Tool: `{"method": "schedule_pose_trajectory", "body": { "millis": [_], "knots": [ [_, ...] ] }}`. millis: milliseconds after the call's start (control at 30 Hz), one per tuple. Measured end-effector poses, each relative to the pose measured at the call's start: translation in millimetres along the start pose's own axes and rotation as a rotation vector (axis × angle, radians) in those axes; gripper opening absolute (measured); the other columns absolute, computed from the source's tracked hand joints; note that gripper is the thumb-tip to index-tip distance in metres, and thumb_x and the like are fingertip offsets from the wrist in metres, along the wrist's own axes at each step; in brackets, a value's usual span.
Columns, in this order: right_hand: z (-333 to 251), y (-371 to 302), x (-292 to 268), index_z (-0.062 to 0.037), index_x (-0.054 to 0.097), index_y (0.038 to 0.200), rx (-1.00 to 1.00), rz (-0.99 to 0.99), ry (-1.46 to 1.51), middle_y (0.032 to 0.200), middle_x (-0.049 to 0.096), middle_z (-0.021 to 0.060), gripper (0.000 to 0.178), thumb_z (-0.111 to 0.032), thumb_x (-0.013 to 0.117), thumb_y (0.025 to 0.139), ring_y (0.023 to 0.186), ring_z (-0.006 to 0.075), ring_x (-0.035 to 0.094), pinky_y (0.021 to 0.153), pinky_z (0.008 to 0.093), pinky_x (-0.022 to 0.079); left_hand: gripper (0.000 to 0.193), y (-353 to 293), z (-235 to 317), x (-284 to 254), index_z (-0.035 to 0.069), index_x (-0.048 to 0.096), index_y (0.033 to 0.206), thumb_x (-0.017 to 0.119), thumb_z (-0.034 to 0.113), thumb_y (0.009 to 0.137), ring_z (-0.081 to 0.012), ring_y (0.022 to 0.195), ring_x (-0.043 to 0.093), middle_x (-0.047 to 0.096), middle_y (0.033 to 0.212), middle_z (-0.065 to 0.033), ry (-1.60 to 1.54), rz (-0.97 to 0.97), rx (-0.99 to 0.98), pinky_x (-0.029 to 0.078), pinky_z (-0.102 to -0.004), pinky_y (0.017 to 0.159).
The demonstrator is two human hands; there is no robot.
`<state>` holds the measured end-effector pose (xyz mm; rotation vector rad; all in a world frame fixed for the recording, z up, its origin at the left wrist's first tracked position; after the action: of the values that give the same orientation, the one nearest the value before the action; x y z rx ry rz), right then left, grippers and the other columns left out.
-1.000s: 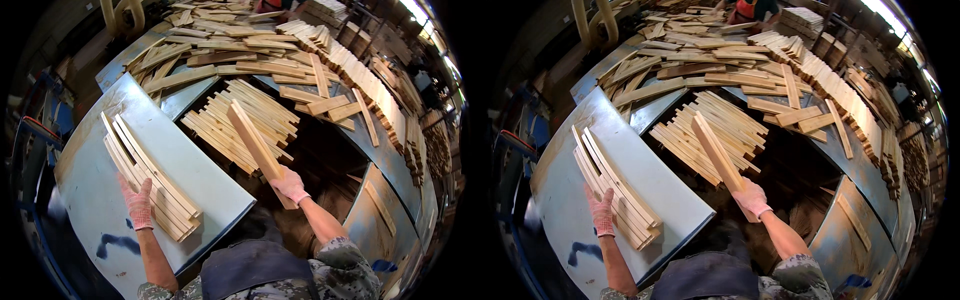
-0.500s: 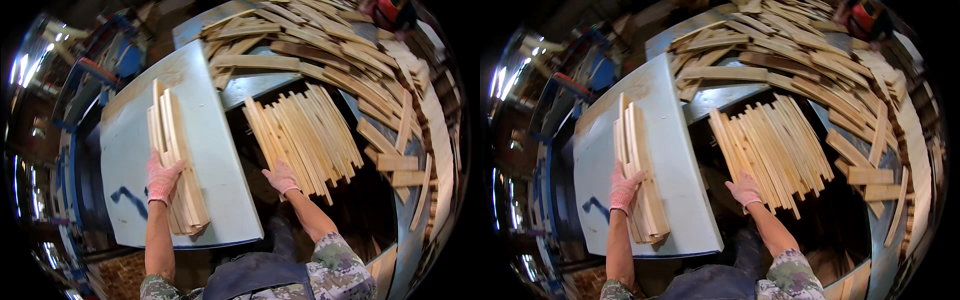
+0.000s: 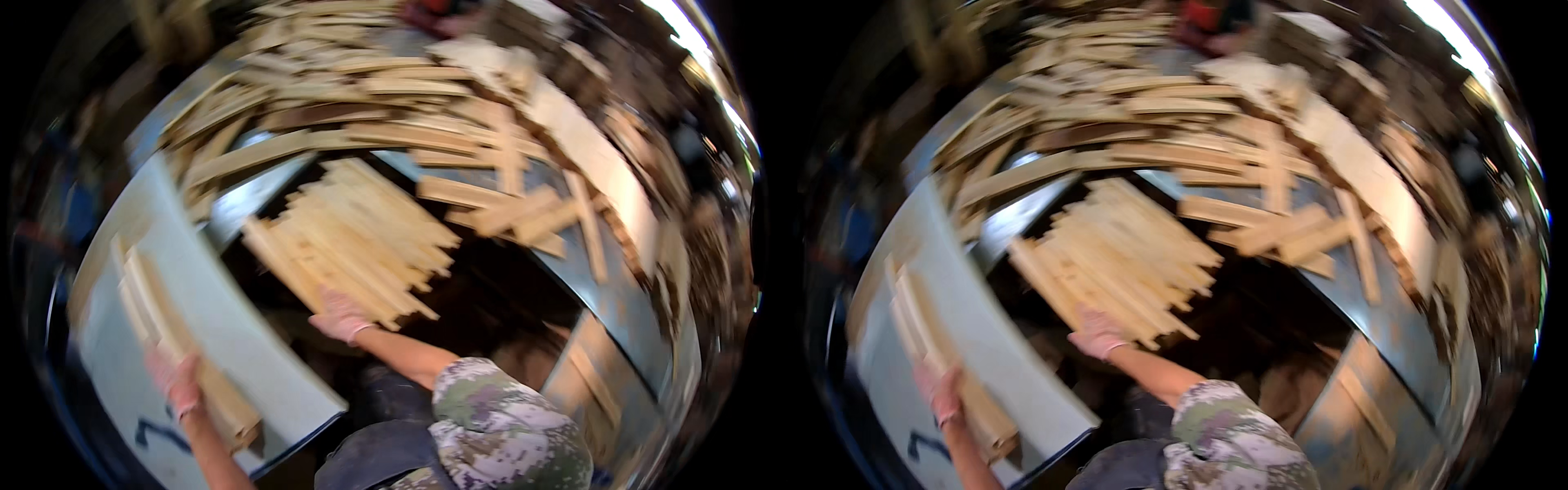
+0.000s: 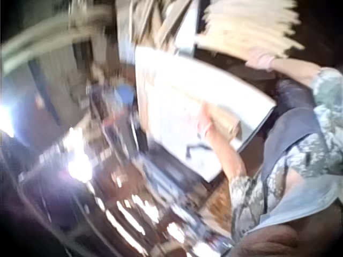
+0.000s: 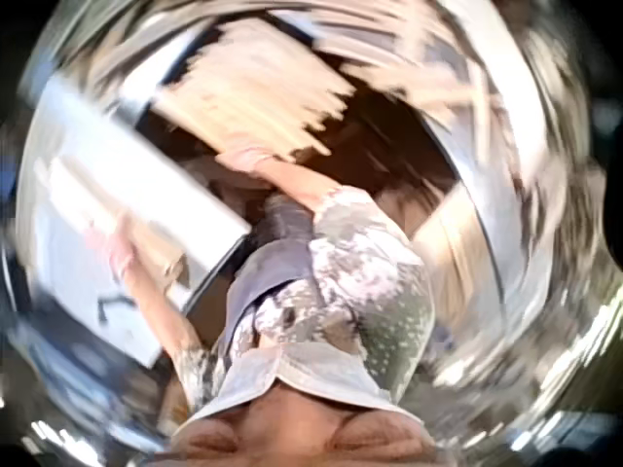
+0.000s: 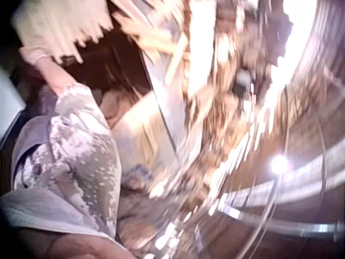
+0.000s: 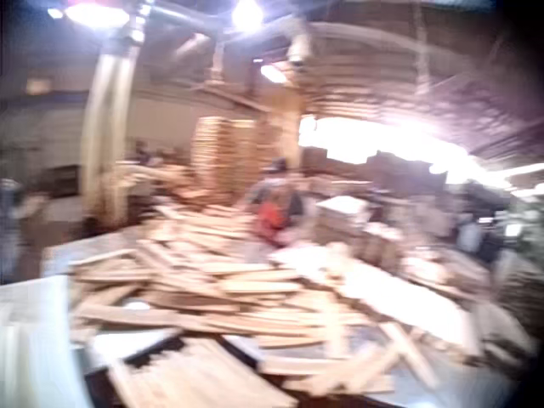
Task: The person picks up stacks of light-colored wooden planks from a metal table and places them onto a conveyor belt. They repeatedly lift, turn, and align the wood pieces by hand, working alongside another person in a busy workshop environment.
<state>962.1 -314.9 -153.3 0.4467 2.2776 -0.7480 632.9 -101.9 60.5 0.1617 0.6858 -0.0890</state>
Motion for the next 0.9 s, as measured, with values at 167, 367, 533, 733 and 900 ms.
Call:
{"method": "schedule_pose_trajectory", "body": {
  "millis": [167, 367, 533, 733, 900],
  "knots": [
    [31.1, -101.6, -58.1, -0.0114, 0.028, 0.171, 0.154, 0.153, 0.220, 0.165, 0.046, 0.0262, 0.087, -0.046, 0.064, 0.100, 0.149, 0.0439, 0.048, 0.124, 0.0467, 0.040, 0.097, -9.7, 10.0, -52.0, -0.010, 0.041, 0.159, 0.080, 0.012, 0.073, -0.0375, 0.137, 0.056, 0.057, 0.149, -0.0254, 0.299, -0.168, 0.030, 0.044, -0.0455, 0.120],
    [102.1, -250.4, -78.0, -0.0047, 0.041, 0.164, 0.392, 0.214, 0.323, 0.157, 0.054, 0.0280, 0.079, -0.045, 0.064, 0.100, 0.145, 0.0421, 0.053, 0.120, 0.0452, 0.043, 0.113, -22.8, -69.7, -155.6, -0.009, 0.039, 0.162, 0.097, 0.036, 0.076, -0.0449, 0.135, 0.061, 0.059, 0.151, -0.0324, 0.835, -0.085, 0.036, 0.049, -0.0483, 0.116],
    [198.4, -314.3, -13.7, -0.0022, 0.052, 0.153, 0.556, 0.261, 0.353, 0.146, 0.063, 0.0281, 0.070, -0.044, 0.063, 0.098, 0.138, 0.0446, 0.058, 0.116, 0.0483, 0.046, 0.105, -10.8, -96.6, -166.0, -0.004, 0.042, 0.162, 0.094, 0.039, 0.082, -0.0449, 0.133, 0.061, 0.061, 0.148, -0.0321, 0.623, -0.137, -0.088, 0.052, -0.0507, 0.112],
    [314.5, -349.3, -26.4, 0.0008, 0.051, 0.155, 0.770, 0.365, 0.553, 0.147, 0.063, 0.0303, 0.075, -0.041, 0.071, 0.097, 0.138, 0.0444, 0.060, 0.115, 0.0465, 0.049, 0.075, -96.9, 82.9, -56.6, -0.003, 0.056, 0.154, 0.083, 0.034, 0.095, -0.0438, 0.129, 0.064, 0.066, 0.141, -0.0293, 0.802, 0.059, 0.261, 0.053, -0.0482, 0.113],
    [451.5, -393.1, -122.1, -0.0011, 0.051, 0.154, 0.856, 0.565, 0.487, 0.144, 0.063, 0.0309, 0.074, -0.042, 0.072, 0.096, 0.136, 0.0457, 0.059, 0.113, 0.0490, 0.050, 0.070, -218.3, 242.2, 220.7, -0.003, 0.052, 0.157, 0.074, 0.008, 0.091, -0.0343, 0.143, 0.055, 0.060, 0.154, -0.0215, -0.163, -0.757, 0.453, 0.039, -0.0472, 0.124]
  ]
}}
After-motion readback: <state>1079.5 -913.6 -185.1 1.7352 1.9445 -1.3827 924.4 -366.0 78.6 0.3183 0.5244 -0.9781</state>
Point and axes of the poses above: each hand's wrist, its own y-axis towards the middle knuckle, its own x-axis out of the palm, z = x × y, the point moved 4 cm from there along y, towards the middle knuckle
